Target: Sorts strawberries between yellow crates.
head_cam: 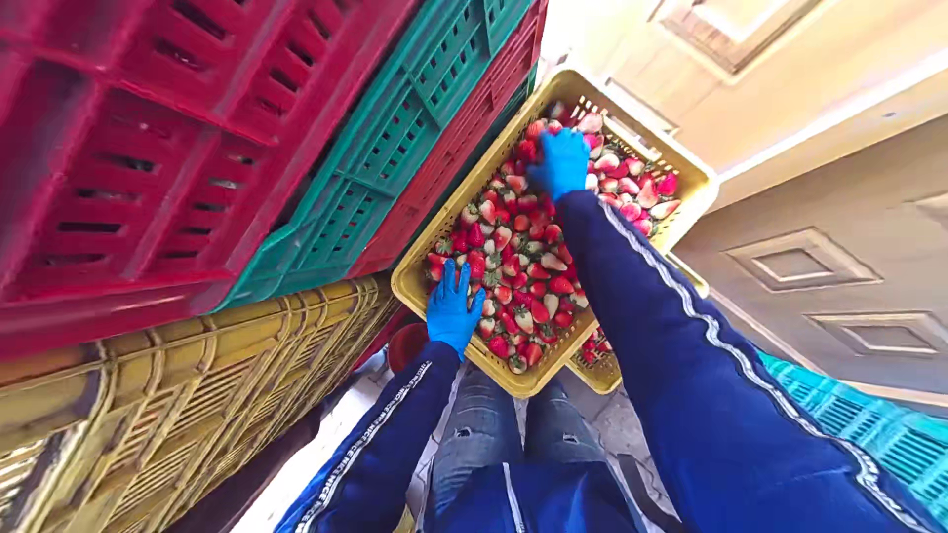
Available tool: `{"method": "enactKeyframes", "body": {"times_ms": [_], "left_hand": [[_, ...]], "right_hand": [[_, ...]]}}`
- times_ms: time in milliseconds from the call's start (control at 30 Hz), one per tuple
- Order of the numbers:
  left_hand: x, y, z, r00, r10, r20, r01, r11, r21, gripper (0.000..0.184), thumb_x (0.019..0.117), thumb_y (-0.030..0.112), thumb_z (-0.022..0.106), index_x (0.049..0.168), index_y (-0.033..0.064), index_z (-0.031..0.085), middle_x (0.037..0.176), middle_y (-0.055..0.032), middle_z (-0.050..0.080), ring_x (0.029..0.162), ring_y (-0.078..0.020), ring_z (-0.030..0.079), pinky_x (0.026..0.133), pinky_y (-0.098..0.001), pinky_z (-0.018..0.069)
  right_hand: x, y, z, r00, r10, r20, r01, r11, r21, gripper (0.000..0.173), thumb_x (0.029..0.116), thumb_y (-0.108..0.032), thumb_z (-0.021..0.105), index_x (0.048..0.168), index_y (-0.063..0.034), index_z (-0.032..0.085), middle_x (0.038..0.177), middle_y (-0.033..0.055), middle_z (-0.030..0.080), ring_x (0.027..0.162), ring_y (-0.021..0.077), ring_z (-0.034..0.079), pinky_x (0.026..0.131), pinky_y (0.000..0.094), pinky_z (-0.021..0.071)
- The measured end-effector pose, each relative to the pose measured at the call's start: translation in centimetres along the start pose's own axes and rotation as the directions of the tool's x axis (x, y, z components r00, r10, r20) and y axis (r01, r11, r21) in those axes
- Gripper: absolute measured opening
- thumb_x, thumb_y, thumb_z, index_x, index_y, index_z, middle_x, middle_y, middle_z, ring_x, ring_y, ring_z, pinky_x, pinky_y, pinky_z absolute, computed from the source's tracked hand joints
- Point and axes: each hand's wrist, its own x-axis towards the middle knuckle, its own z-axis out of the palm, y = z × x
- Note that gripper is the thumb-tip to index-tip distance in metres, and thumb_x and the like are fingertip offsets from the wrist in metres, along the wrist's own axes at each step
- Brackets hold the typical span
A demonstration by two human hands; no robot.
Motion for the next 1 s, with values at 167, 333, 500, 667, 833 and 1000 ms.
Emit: {"method": "enactKeyframes", "body": {"times_ms": [167,333,500,667,833,1000], "left_hand": [[0.1,0.0,-0.3,1.000,0.012,0.020,-0.011,1.000,-0.017,0.066,0.1043,0.048,0.043,0.162,0.0172,0.033,0.168,-0.0187,0.027,0.147,-0.0375,0.043,0.118,-0.0503,0.0367],[0.0,0.2,-0.2,0.999,0.014,0.033,-0.013,0.999,-0.032,0.065,0.1047,0.047,0.043,0.162,0.0171,0.033,0.168,-0.0171,0.027,0.146,-0.0369,0.045,0.117,-0.0490,0.0379],[0.0,0.0,-0.2,1.000,-0.004,0.025,0.005,0.999,-0.034,0.064,0.1048,0.047,0.044,0.162,0.0181,0.035,0.168,-0.0155,0.029,0.144,-0.0357,0.048,0.116,-0.0473,0.0396],[0.2,0.1,-0.3,0.999,-0.010,0.043,0.012,0.999,-0.048,0.065,0.1050,0.047,0.043,0.162,0.0188,0.033,0.168,-0.0159,0.029,0.144,-0.0351,0.047,0.116,-0.0476,0.0391],[0.3,0.4,-0.7,0.995,-0.013,0.101,0.017,0.999,-0.038,0.065,0.1059,0.047,0.040,0.163,0.0191,0.030,0.170,-0.0153,0.024,0.146,-0.0352,0.045,0.117,-0.0471,0.0382],[0.3,0.3,-0.7,0.997,-0.025,0.075,0.027,0.999,-0.027,0.064,0.1054,0.047,0.042,0.162,0.0187,0.033,0.169,-0.0157,0.026,0.142,-0.0361,0.049,0.114,-0.0484,0.0415]], "right_hand": [[-10.6,-0.7,0.1,0.955,-0.243,0.171,0.243,0.970,0.019,0.033,0.1002,-0.033,0.064,0.122,-0.0104,0.074,0.126,0.0217,0.068,0.119,0.0441,0.062,0.097,0.0631,0.0483],[-4.3,-1.9,-2.9,1.000,-0.023,-0.008,0.023,0.996,0.088,0.039,0.1055,-0.027,0.055,0.139,-0.0100,0.065,0.127,0.0214,0.070,0.121,0.0433,0.064,0.099,0.0622,0.0488],[4.2,-3.3,1.0,0.970,0.218,0.111,-0.232,0.963,0.135,0.076,0.0884,-0.036,0.076,0.155,-0.0135,0.047,0.146,0.0257,0.052,0.131,0.0437,0.056,0.102,0.0619,0.0487],[-1.8,0.5,-0.4,0.955,0.283,0.088,-0.183,0.328,0.927,0.044,0.0969,-0.007,0.065,0.139,-0.0003,0.053,0.136,0.0164,0.058,0.119,0.0225,0.062,0.096,0.0383,0.0557],[-7.5,7.8,-4.4,0.968,0.234,0.094,0.024,-0.454,0.890,0.048,0.1089,-0.040,0.020,0.138,-0.0206,0.053,0.126,0.0076,0.068,0.113,0.0245,0.067,0.094,0.0441,0.0560],[-3.2,2.5,-6.0,0.968,0.134,0.212,-0.241,0.735,0.633,0.029,0.1043,-0.023,0.058,0.121,-0.0011,0.069,0.107,0.0102,0.075,0.096,0.0197,0.071,0.088,0.0405,0.0563]]}}
